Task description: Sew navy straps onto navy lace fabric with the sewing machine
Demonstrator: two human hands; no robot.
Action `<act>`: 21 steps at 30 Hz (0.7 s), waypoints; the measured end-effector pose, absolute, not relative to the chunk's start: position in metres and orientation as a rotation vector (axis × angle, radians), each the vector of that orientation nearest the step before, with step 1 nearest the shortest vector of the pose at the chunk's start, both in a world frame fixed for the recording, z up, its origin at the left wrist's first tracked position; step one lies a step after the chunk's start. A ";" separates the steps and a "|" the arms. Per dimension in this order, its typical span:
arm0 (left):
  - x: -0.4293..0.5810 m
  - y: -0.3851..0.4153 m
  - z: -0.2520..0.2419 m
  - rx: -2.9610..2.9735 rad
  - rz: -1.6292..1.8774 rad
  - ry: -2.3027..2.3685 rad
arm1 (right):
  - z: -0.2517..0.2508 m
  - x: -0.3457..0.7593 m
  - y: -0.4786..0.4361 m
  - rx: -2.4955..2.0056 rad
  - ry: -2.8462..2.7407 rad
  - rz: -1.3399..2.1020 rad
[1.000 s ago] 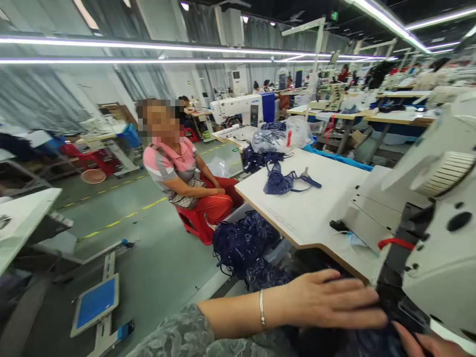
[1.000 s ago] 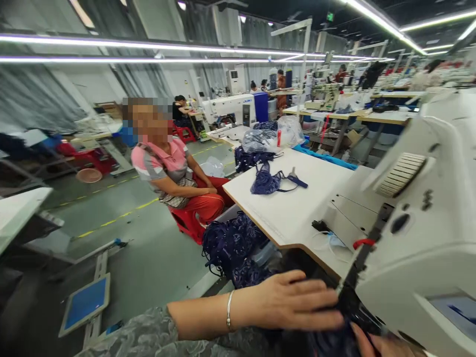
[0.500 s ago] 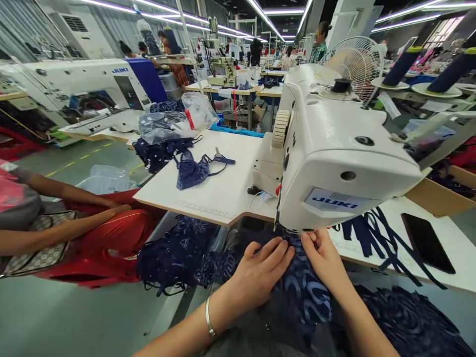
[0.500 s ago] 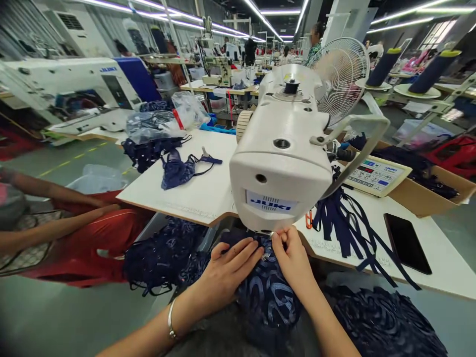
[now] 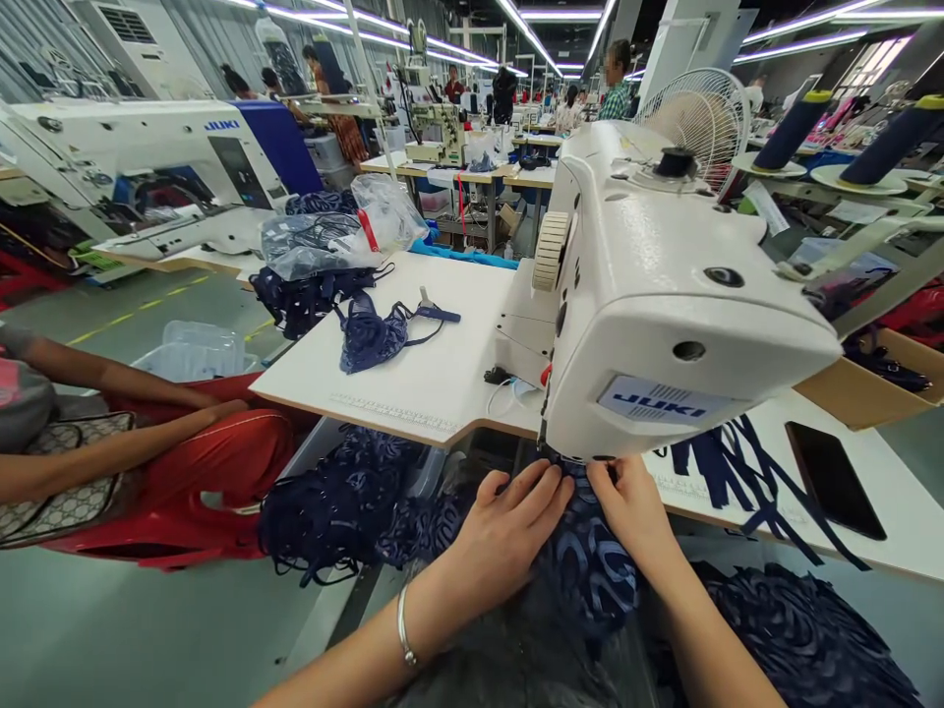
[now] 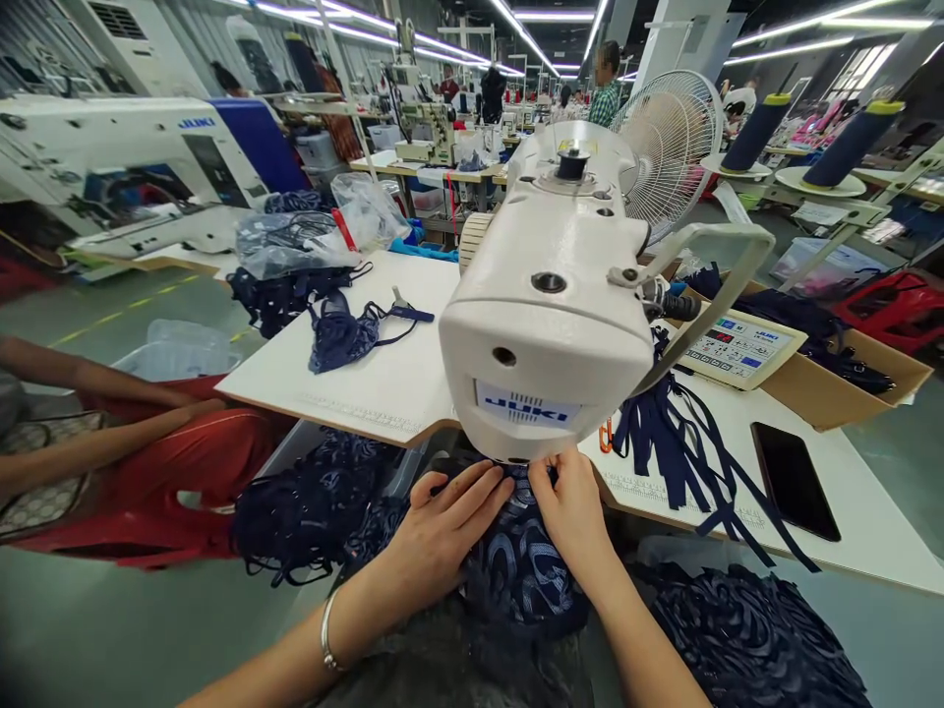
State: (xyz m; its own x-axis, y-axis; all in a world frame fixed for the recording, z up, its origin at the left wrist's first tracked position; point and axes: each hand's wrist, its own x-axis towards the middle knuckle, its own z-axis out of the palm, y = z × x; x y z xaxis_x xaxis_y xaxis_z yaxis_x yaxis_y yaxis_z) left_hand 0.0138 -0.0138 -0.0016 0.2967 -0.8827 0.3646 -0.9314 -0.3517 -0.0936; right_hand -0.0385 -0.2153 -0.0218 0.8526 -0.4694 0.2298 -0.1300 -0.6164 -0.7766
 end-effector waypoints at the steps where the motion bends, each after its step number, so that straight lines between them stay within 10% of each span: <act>1: 0.014 -0.014 -0.001 2.422 0.541 -1.705 | -0.023 -0.038 -0.215 -2.207 0.430 -0.538; 21: 0.012 -0.016 -0.009 2.465 0.744 -1.579 | -0.027 -0.036 -0.209 -2.114 0.472 -0.528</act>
State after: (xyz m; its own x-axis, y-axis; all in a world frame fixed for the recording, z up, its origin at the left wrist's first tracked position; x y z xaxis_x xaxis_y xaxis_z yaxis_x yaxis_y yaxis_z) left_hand 0.0116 -0.0161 -0.0091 0.3343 -0.8206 0.4636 -0.8801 -0.4477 -0.1578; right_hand -0.0363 -0.2087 -0.0268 0.8373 -0.5109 0.1947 -0.1365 -0.5401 -0.8304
